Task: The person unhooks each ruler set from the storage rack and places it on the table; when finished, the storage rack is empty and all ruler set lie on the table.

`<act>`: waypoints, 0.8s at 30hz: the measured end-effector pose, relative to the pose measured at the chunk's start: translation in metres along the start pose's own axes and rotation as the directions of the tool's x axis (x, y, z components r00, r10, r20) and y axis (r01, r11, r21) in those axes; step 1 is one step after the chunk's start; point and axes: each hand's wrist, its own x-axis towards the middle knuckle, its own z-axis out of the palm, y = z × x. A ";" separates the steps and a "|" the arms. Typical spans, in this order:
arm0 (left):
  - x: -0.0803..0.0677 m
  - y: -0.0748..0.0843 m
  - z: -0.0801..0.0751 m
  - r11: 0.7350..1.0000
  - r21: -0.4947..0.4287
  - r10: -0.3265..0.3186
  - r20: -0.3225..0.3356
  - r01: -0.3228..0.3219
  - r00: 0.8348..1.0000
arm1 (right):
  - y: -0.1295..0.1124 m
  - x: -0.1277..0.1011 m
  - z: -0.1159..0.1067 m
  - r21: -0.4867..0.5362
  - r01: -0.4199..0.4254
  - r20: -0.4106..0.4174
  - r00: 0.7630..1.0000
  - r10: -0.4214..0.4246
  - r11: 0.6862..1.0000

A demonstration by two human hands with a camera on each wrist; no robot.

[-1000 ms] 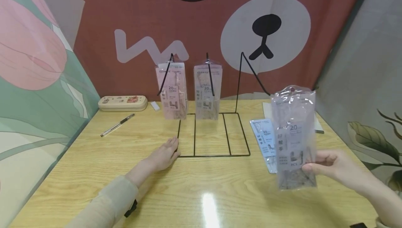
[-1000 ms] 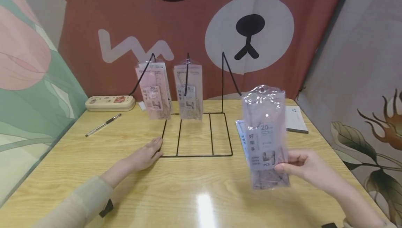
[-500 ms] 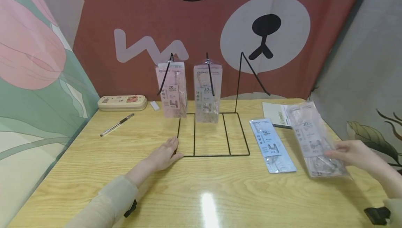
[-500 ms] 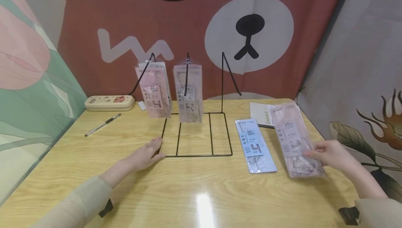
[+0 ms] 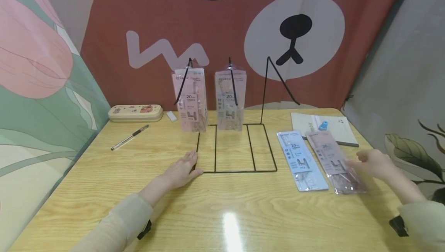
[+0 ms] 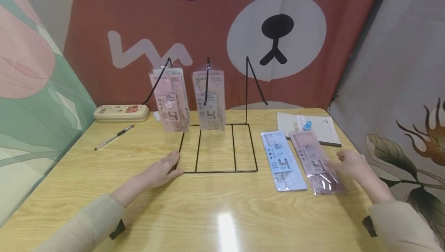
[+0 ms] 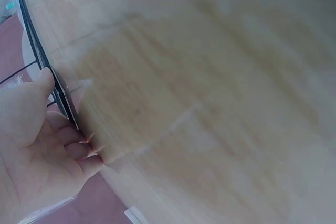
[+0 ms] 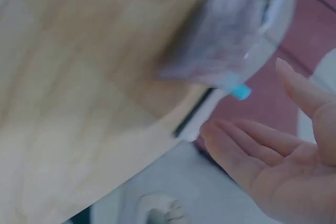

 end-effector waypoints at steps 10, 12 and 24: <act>0.000 0.001 0.000 1.000 -0.005 0.010 0.003 -0.010 1.000 | -0.067 0.003 0.004 0.104 0.160 -0.095 0.984 -0.151 0.982; 0.001 0.001 0.000 1.000 -0.004 0.013 0.003 -0.013 1.000 | -0.080 0.004 0.005 0.150 0.181 -0.098 0.981 -0.168 0.972; -0.001 0.000 0.001 1.000 -0.004 0.028 -0.005 -0.028 1.000 | -0.171 0.052 0.031 0.459 0.408 -0.105 0.907 -0.408 0.789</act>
